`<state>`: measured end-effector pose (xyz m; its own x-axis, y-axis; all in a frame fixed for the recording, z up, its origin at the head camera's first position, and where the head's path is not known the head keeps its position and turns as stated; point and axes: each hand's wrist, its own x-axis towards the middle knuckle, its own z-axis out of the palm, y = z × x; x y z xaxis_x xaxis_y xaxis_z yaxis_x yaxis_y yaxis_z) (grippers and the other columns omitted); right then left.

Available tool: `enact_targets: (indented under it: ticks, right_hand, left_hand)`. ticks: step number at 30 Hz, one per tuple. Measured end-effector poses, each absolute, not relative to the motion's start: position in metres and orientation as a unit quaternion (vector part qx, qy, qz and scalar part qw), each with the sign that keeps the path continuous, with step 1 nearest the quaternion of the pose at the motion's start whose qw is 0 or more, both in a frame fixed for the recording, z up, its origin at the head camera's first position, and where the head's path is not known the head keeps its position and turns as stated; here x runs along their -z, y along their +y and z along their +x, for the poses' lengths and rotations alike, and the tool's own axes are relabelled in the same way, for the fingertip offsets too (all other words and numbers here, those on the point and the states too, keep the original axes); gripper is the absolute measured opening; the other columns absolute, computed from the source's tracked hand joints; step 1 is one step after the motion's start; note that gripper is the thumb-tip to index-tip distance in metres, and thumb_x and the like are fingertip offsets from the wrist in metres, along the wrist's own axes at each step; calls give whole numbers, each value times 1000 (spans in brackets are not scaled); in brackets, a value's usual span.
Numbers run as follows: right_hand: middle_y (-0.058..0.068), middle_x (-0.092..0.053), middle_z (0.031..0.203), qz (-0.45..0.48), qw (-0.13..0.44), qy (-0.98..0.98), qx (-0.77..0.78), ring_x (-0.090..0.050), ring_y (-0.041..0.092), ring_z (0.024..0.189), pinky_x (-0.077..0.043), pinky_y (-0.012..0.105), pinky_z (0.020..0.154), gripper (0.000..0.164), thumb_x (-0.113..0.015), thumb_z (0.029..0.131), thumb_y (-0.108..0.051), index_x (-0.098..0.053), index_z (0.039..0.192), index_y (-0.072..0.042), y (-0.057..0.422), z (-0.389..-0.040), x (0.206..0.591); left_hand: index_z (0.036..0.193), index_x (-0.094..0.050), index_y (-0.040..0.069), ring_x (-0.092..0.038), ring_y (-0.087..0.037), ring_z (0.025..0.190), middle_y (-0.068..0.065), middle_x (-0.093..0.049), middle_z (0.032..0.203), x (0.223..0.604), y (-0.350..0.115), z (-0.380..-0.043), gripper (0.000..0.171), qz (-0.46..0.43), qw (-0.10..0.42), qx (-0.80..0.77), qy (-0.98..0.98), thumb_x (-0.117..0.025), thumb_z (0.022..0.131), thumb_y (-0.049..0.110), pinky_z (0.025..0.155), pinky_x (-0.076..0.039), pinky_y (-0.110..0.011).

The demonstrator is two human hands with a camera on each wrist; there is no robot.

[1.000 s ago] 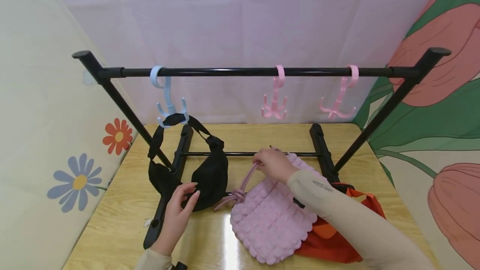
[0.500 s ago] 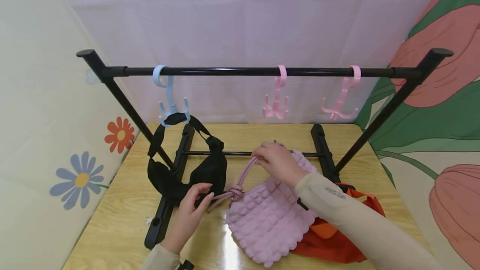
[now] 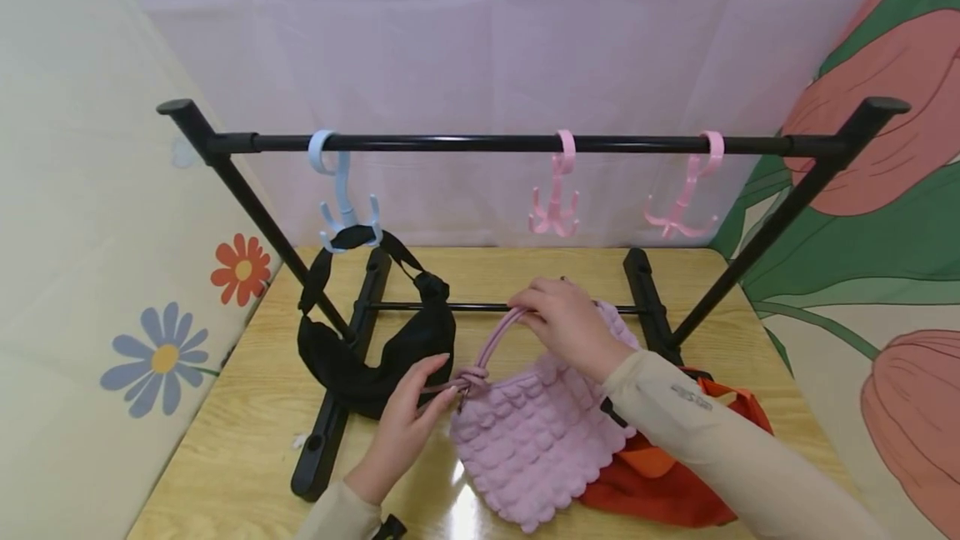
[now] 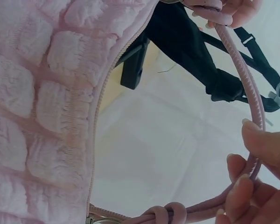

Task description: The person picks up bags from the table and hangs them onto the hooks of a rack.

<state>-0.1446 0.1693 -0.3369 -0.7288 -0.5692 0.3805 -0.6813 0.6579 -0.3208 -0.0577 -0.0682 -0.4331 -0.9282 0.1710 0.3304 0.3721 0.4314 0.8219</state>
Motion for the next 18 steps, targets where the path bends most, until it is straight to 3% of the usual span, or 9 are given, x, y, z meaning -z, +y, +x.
enact_targets:
  ticks: [5,13,18]
  right_hand:
    - [4,-65,89,363,155,-890,-229,-61,17,75,-50,33,62,20,-77,80,-3,-73,100,-4,170,-143,333]
    - [2,-63,82,360,201,-879,-237,-58,13,67,-47,30,56,24,-79,76,2,-74,98,-5,168,-138,327]
    - [3,-65,85,351,196,-880,-255,-60,13,69,-49,30,57,24,-78,77,2,-74,100,-4,169,-134,320]
  left_hand:
    - [129,-56,1,-50,-31,120,-13,-55,131,427,-62,-60,37,-175,130,471,-855,-62,97,18,95,-45,-49]
    - [133,-50,-4,-61,-22,107,-14,-57,124,416,-53,-67,45,-204,100,511,-829,-62,96,18,89,-51,-35]
    - [128,-54,-3,-60,-22,107,-12,-62,118,410,-50,-69,41,-208,131,459,-854,-65,94,17,97,-40,-47]
